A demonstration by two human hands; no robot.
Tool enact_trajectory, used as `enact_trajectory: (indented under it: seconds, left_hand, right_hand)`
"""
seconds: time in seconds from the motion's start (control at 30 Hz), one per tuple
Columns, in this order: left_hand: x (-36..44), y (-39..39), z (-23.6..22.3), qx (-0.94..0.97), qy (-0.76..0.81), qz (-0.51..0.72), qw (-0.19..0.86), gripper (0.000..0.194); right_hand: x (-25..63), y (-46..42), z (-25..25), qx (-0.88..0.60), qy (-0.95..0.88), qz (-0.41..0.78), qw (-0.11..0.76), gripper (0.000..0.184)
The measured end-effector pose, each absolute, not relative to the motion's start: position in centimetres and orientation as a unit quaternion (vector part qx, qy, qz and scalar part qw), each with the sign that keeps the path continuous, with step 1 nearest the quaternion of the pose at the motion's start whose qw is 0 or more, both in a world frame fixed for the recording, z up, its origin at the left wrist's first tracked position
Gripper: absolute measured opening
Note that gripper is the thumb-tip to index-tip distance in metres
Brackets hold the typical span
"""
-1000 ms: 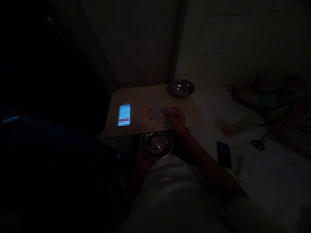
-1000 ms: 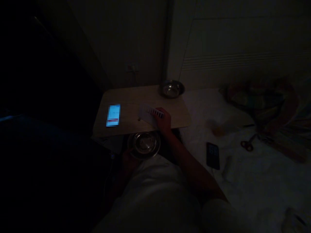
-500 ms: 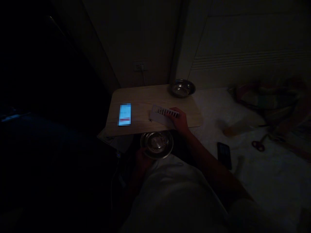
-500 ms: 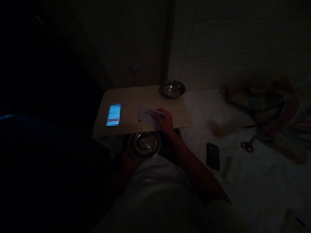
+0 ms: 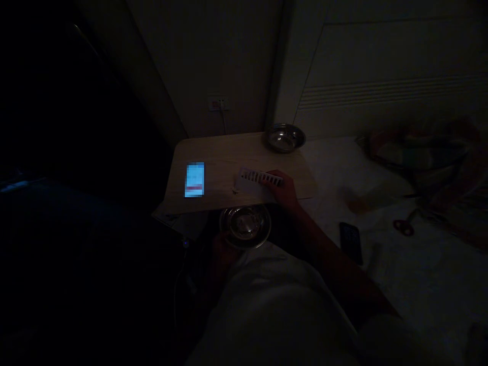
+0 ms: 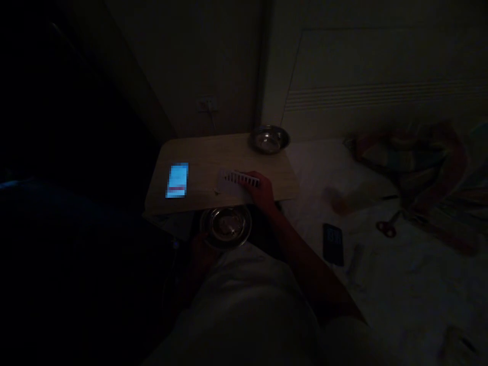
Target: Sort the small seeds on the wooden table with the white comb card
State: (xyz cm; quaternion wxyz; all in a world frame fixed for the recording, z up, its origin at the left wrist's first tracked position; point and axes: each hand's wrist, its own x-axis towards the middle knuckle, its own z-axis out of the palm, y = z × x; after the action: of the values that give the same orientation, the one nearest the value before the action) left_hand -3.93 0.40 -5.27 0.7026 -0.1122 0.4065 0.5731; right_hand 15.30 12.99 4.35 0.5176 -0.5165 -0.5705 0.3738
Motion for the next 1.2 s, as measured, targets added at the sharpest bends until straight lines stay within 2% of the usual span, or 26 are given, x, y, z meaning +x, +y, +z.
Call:
enact_trajectory:
  seconds: [0.8,1.07,1.2]
  left_hand:
    - [-3.8,0.5,-5.2,-0.098,0.401,0.572,0.709,0.024]
    - [-3.8,0.5,-4.9,-0.094,0.370,0.570,0.728,0.035]
    - [-3.7,0.5,-4.8,-0.100,0.366,0.575,0.725,0.034]
  right_hand:
    - [15.9,12.1,4.2,-0.507,-0.563,0.412,0.505,0.028]
    - [15.5,12.0,4.6,-0.512,-0.566,0.398,0.509,0.027]
    - [15.3,11.8,4.4,-0.495,-0.597,0.399,0.490,0.025]
